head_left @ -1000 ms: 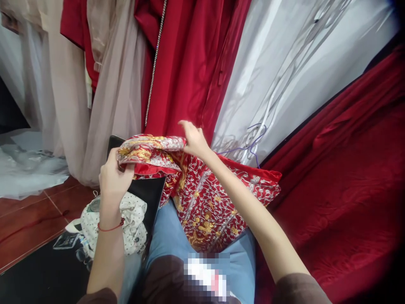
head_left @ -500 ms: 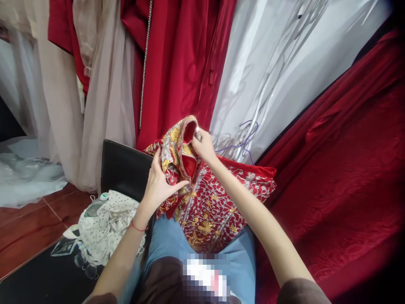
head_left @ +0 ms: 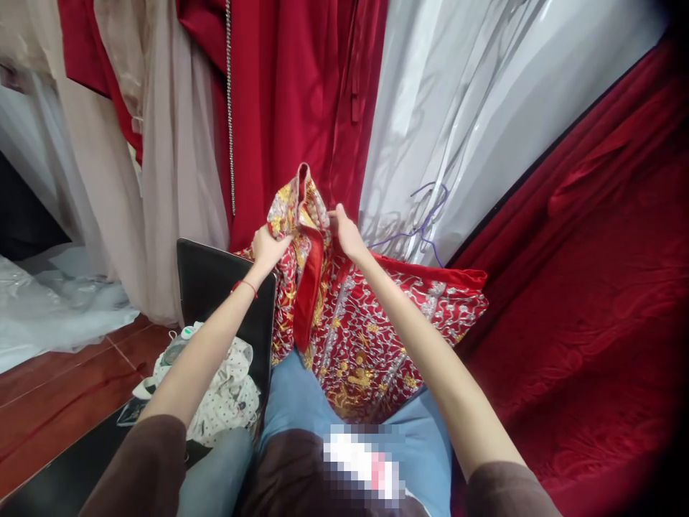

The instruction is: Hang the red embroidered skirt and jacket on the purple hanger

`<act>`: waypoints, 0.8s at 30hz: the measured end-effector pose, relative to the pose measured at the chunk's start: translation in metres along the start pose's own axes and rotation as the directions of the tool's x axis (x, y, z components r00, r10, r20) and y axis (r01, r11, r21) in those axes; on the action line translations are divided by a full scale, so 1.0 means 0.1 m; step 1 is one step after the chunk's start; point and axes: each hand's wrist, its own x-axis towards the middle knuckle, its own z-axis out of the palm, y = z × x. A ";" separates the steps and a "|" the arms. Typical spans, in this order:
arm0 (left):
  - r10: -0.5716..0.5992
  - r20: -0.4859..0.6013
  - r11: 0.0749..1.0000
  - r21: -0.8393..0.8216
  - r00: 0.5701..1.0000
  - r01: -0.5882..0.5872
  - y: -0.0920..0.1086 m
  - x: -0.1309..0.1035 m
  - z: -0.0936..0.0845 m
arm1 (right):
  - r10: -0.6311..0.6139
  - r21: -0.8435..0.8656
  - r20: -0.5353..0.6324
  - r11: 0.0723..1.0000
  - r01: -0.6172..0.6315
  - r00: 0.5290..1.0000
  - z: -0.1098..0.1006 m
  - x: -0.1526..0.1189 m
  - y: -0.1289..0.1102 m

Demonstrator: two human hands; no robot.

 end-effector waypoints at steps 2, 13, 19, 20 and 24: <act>-0.025 -0.043 0.992 0.121 0.999 0.030 0.00 0.20 0.02 | 0.063 -0.235 0.043 0.971 -0.052 0.997 -0.03 -0.06 0.17; 0.081 0.073 0.937 0.333 0.994 -0.101 0.20 0.19 0.26 | -0.288 -0.237 0.215 0.912 0.336 0.933 -0.57 -0.62 0.16; 0.284 0.389 0.934 0.095 0.876 -0.345 0.78 0.04 0.28 | 0.069 -0.229 -0.484 0.952 -0.203 0.872 -1.30 -0.85 0.99; 0.339 0.458 0.925 -0.005 0.822 -0.379 0.86 0.05 0.27 | 0.165 -0.214 -0.478 0.931 -0.296 0.863 -1.40 -0.86 1.16; 0.472 0.552 0.881 -0.304 0.688 -0.362 1.07 0.14 0.23 | 0.508 -0.168 0.151 0.858 -0.485 0.848 -1.71 -0.88 1.51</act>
